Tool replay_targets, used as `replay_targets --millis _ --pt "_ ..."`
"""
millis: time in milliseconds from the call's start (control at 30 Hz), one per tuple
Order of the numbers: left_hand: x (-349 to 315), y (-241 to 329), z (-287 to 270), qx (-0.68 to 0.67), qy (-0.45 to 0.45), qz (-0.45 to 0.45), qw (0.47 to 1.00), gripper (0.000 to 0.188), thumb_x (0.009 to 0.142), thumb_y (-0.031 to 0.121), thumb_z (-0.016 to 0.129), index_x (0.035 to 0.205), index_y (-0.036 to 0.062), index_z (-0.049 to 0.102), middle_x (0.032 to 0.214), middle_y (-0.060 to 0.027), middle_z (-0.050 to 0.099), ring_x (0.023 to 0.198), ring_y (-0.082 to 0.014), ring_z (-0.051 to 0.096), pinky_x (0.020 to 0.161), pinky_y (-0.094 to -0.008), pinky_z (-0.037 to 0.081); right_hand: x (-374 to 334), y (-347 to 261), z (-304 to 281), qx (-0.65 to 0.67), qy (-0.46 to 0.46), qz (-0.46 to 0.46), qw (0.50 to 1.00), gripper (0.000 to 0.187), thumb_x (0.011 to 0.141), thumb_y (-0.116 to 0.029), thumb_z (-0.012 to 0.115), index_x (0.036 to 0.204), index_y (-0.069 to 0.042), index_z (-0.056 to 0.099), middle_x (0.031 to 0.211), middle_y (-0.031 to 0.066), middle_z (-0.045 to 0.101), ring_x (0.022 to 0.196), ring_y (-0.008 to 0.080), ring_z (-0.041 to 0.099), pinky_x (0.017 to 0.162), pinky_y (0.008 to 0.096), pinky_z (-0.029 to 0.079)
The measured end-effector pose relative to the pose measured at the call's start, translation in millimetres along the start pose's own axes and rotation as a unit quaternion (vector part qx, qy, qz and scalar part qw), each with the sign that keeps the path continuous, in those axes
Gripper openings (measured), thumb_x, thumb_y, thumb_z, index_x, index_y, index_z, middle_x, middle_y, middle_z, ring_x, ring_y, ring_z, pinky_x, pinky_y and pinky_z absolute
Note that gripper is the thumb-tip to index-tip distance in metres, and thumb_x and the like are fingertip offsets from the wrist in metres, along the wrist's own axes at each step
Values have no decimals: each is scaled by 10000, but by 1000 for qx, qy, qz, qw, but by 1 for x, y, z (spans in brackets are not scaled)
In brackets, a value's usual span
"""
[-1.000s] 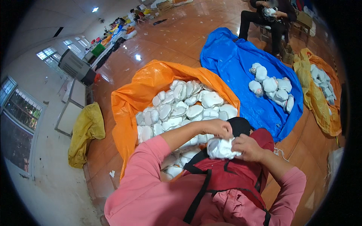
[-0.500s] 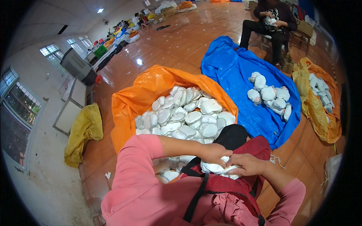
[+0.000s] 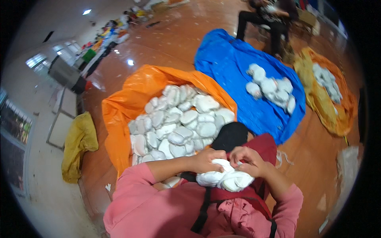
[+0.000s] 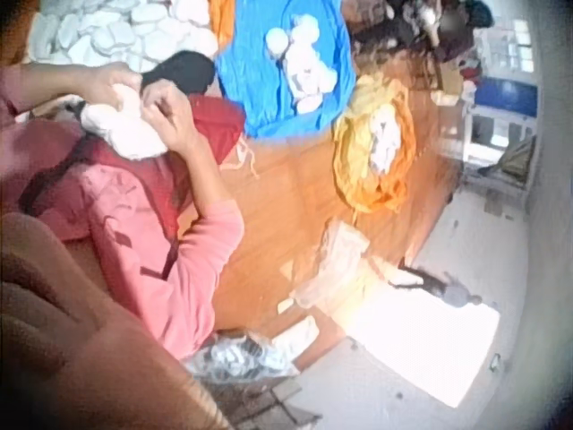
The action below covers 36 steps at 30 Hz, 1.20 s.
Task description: The person sits on the floor and repeatedly stuffs white fabric inserts into white slipper-like items, then places the finished units into a blue tarp. The person handles the items one at a time, folding and tucking the fabric before moving to the next unit.
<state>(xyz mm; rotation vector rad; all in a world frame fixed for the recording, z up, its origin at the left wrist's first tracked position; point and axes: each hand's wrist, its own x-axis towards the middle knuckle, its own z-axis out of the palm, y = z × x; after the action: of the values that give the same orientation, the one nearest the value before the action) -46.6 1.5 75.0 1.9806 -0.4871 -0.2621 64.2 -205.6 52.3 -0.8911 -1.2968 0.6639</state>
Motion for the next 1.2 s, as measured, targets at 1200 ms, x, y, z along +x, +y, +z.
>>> replay_targets --millis 1200 --pt "35 -11 7 117 25 -153 981 180 772 190 695 880 54 650 780 -136 658 700 -237 645 641 -336 497 -82 15 13 -43 93 260 960 565 714 -293 808 1127 -39 520 1069 74 581 1003 158 541 853 291 437"
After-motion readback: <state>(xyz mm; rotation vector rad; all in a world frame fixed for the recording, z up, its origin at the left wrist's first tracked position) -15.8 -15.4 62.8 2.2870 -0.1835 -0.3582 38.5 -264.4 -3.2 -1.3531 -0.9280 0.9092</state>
